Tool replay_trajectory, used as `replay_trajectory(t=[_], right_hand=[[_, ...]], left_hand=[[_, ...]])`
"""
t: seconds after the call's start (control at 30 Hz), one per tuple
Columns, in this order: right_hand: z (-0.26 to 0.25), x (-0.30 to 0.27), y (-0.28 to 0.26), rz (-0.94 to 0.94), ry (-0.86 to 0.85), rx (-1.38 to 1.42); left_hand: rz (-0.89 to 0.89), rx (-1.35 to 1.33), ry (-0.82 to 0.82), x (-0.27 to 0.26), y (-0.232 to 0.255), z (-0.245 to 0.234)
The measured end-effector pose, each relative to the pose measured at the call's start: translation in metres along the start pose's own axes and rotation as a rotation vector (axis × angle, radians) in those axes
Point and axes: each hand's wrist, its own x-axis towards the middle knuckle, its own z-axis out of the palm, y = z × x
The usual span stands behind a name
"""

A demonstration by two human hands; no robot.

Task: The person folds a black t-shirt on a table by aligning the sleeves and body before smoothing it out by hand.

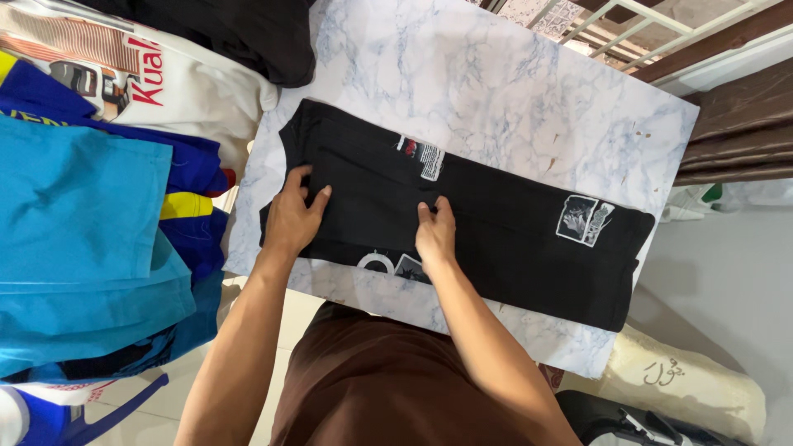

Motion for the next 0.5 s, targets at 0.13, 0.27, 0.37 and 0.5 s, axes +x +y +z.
replay_trajectory(t=[0.13, 0.27, 0.37, 0.5], right_hand=[[0.005, -0.011, -0.001, -0.081, 0.005, -0.139], [0.000, -0.015, -0.007, -0.243, -0.004, -0.192], [-0.007, -0.018, -0.018, -0.207, 0.000, -0.302], [-0.011, -0.024, -0.035, -0.154, -0.005, -0.350]], left_hand=[[-0.160, 0.159, 0.051, 0.012, 0.005, 0.013], [-0.139, 0.074, 0.151, 0.023, 0.016, 0.019], [-0.226, 0.047, 0.113, 0.022, 0.016, 0.016], [-0.164, 0.060, 0.092, 0.016, 0.009, 0.014]])
